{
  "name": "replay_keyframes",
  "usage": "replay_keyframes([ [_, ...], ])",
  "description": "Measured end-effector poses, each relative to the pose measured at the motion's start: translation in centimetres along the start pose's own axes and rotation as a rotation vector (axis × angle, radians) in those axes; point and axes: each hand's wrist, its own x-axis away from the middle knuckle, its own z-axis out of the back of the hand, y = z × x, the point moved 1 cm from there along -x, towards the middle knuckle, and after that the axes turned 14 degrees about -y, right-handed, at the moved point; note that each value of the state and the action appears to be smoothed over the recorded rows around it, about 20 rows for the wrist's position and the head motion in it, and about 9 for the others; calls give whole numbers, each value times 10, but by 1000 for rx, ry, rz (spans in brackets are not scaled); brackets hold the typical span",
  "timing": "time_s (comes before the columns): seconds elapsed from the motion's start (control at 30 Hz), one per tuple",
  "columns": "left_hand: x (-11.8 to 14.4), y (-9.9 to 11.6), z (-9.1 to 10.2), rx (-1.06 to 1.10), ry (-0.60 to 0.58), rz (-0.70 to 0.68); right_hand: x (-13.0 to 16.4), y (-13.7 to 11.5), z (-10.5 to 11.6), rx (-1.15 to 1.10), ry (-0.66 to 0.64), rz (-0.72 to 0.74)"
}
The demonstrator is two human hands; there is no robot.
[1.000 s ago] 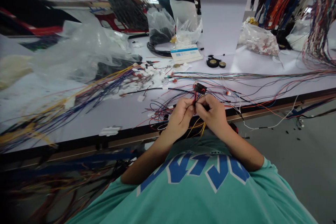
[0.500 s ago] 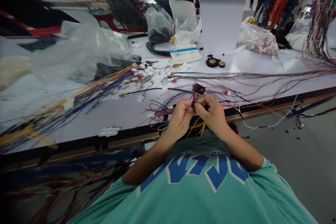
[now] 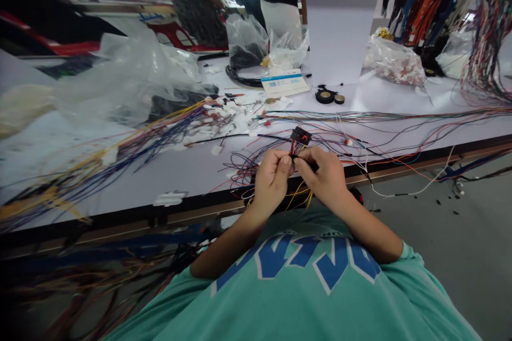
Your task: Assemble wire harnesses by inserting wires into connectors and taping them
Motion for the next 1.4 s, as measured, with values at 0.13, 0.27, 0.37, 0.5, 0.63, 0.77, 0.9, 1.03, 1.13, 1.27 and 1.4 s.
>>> replay_keyframes([
  [0.13, 2, 1, 1, 98, 52, 53, 3, 3, 1, 8, -39, 26],
  [0.27, 4, -1, -2, 287, 1, 83, 1, 8, 3, 62, -106, 74],
  [0.37, 2, -1, -3, 499, -74, 112, -2, 12, 4, 161, -86, 178],
  [0.5, -3, 2, 0, 740, -147, 223, -7, 15, 3, 272, 56, 359],
  [0.63, -8, 3, 5, 935, -212, 299, -13, 19, 0, 246, 118, 501],
  [0.77, -10, -2, 9, 1125, -421, 408, -22, 27, -6, -18, 40, 493],
  [0.9, -10, -7, 11, 1221, -542, 411, -29, 29, -6, -455, -116, 319],
  [1.03, -8, -5, 10, 1268, -509, 349, -30, 16, -1, -760, -365, 149],
  [1.13, -8, -1, 7, 1267, -515, 338, -29, 8, -1, -814, -316, 71],
  [1.27, -7, -2, 3, 1233, -455, 305, -30, 5, -6, -789, -122, 13],
  [1.4, -4, -5, 0, 1199, -341, 248, -32, 7, -1, -708, -135, 18],
])
